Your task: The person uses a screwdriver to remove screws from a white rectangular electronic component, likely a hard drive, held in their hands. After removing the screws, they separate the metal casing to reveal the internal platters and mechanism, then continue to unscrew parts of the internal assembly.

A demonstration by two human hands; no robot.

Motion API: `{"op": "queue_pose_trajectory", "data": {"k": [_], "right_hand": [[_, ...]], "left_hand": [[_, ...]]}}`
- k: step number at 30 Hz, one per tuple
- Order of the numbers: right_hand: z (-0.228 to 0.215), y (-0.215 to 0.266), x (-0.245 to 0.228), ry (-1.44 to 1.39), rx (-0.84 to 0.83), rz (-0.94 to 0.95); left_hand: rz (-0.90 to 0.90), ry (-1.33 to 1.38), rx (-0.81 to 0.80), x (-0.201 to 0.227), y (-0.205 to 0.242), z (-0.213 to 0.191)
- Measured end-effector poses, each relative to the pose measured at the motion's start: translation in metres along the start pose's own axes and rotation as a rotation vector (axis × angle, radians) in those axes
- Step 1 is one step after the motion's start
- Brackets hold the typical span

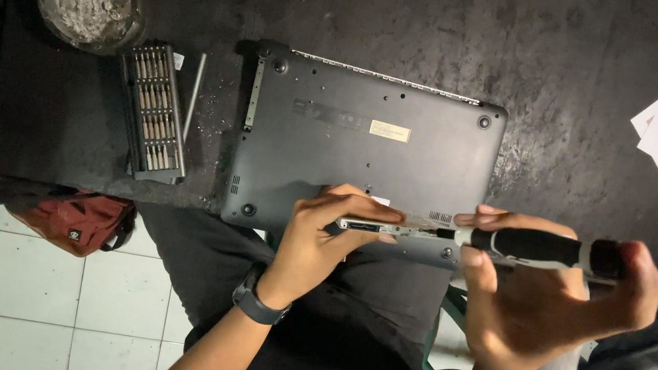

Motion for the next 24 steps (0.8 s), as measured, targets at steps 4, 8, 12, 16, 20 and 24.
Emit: {"op": "queue_pose_trajectory", "data": {"k": [4,8,12,16,20,24], "right_hand": [[0.003,-0.010,0.013,-0.078,0.068,0.047],[0.029,-0.025,0.068,-0.274,0.057,0.373],[0.064,-0.040,0.111,-0.296,-0.037,0.446],[0.105,-0.035,0.135,-0.419,-0.108,0.632],[0.140,-0.024,0.164,-0.448,-0.101,0.617],[0.166,-0.010,0.182,-0.466,-0.118,0.641]], "left_hand": [[0.032,0.040,0.006,0.005,-0.002,0.000],[0.030,0.044,-0.020,0.016,-0.010,-0.002],[0.061,-0.011,-0.009,0.021,-0.017,-0.009],[0.028,-0.147,-0.032,0.044,-0.029,-0.026],[-0.236,-0.266,-0.093,0.028,-0.041,-0.045],[-0.320,-0.358,-0.144,0.021,-0.047,-0.055]]}}
Point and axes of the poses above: each hand's wrist, its own y-axis away from the middle knuckle, its own z-axis out of the palm, x = y × z, the point moved 9 cm from there along -y, towards the middle knuckle, and after that the axes turned 13 degrees about y, right-handed, at the moved point
